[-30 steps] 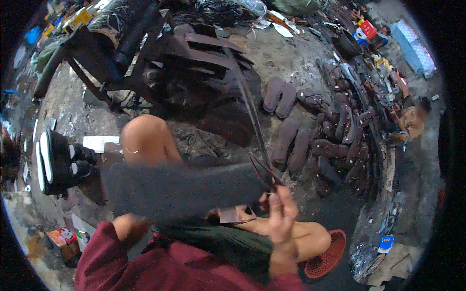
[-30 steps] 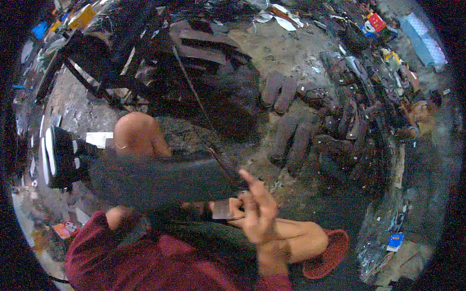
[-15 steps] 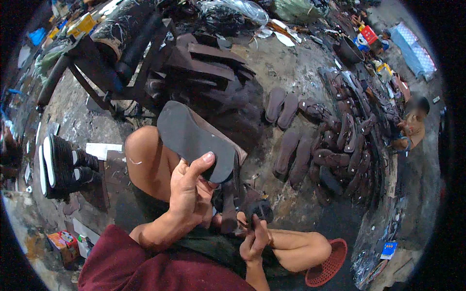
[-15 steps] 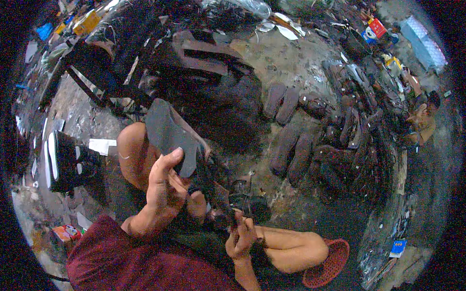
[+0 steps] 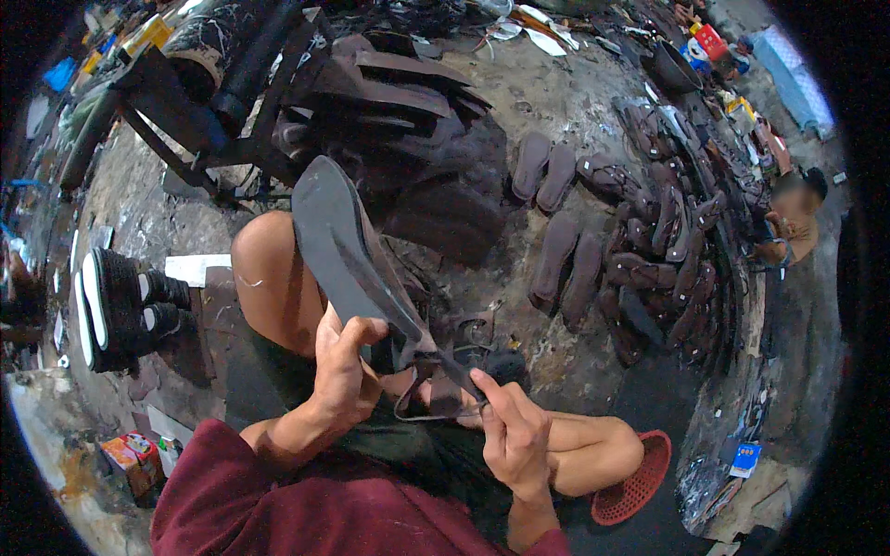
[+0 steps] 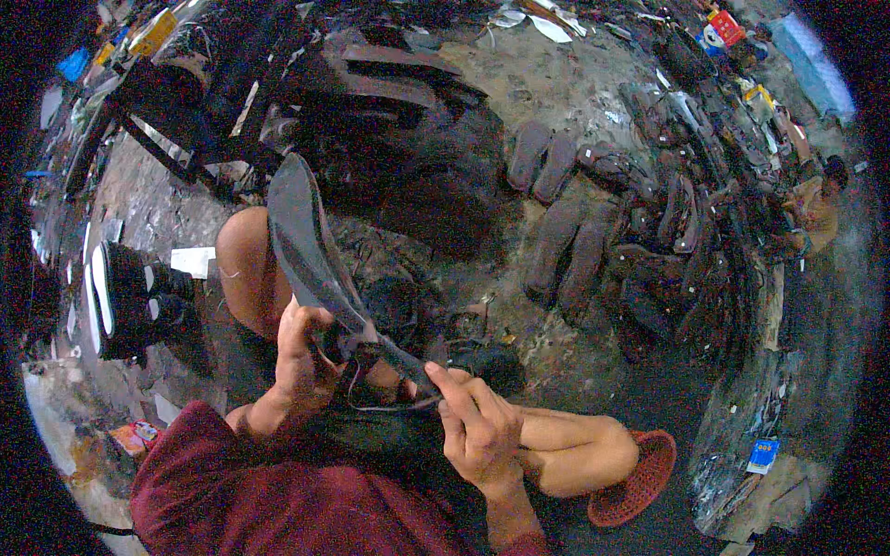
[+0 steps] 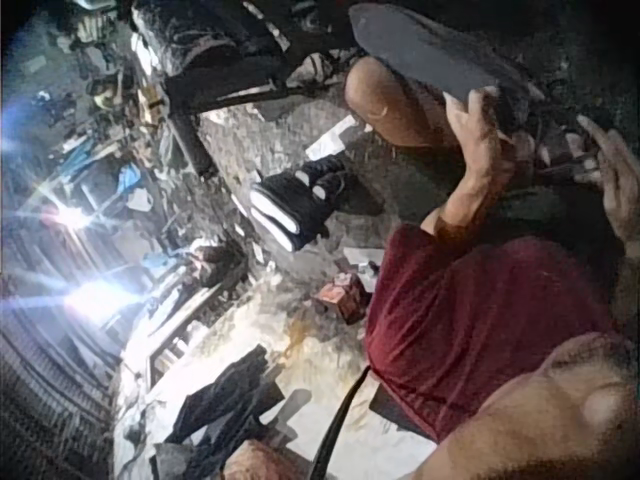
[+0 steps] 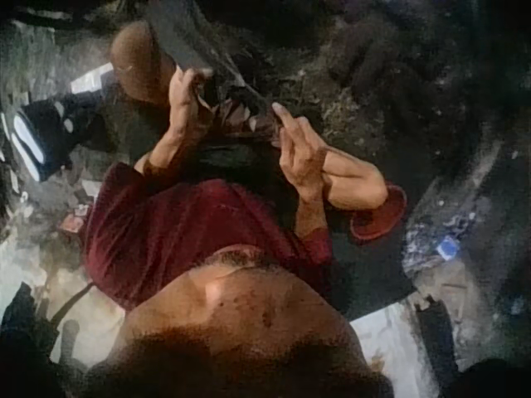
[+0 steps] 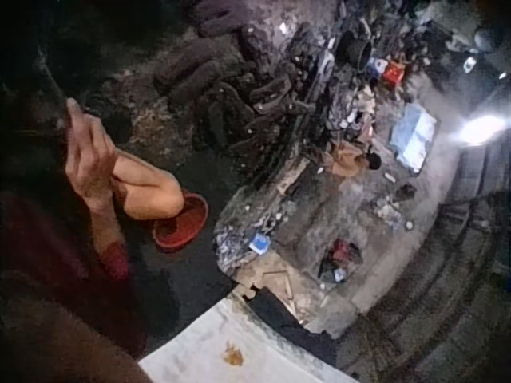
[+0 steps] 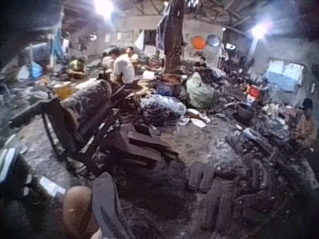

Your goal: The person sits on the floor and uses a knife to cut and trim a black shoe sole. They repeatedly slice along the edges and remove excess material, then place the trimmed pieces aside.

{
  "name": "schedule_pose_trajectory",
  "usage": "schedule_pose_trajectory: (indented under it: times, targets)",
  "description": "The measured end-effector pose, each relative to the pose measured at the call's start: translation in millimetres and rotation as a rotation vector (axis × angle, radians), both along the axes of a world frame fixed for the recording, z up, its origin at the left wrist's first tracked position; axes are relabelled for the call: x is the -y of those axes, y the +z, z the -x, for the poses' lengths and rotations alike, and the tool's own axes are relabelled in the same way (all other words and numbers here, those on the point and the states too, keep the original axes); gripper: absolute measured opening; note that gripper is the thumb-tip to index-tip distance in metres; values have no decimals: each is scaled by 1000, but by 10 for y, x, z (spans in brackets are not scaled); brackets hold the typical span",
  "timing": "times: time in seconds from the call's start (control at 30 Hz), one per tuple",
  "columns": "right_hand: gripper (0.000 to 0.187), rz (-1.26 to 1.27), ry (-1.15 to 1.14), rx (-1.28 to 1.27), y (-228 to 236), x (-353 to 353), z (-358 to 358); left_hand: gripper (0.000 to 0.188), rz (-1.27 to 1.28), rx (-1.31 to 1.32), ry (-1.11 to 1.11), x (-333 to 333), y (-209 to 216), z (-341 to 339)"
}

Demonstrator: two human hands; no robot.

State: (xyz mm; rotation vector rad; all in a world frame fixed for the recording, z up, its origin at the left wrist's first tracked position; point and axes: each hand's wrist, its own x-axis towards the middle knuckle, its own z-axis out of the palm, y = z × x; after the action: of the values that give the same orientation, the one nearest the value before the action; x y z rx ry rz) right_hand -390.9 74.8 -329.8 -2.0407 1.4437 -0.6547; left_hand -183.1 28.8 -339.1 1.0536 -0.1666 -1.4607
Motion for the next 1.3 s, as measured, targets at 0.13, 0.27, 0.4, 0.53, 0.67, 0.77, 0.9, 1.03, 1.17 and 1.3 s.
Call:
schedule_pose_trajectory:
  times: [0.13,0.27,0.4,0.53,0.67,0.77,0.9,1.03,1.17,1.3]
  targets:
    - [46,-46,73,17,-52,265,-195,33,-3,96,-55,-138,-163,3]
    - [49,-37,139,144,-253,353,-378,28,-112,140,32,-290,-314,5]
    - [48,-125,111,222,-424,-69,39,29,-120,55,99,-253,-431,-103]
    - [43,-218,93,145,-398,-259,311,22,-174,-84,98,-176,-140,-79]
    - [43,-338,-4,186,-729,-220,139,25,-92,48,76,-205,-265,-36]
    - [45,-169,-17,206,-1035,-9,-246,34,-112,76,6,-198,-141,-62]
    - [53,143,-67,299,-1089,341,-745,34,-98,139,47,-167,-112,0]
    - [57,-48,-29,294,-754,613,-898,38,-79,178,96,-182,-197,11]
    - [47,12,-60,225,-605,933,-1122,42,-73,193,46,-250,-216,-49]
    - [39,-130,-157,593,-885,1265,-1208,44,-8,117,-88,-316,-145,-72]
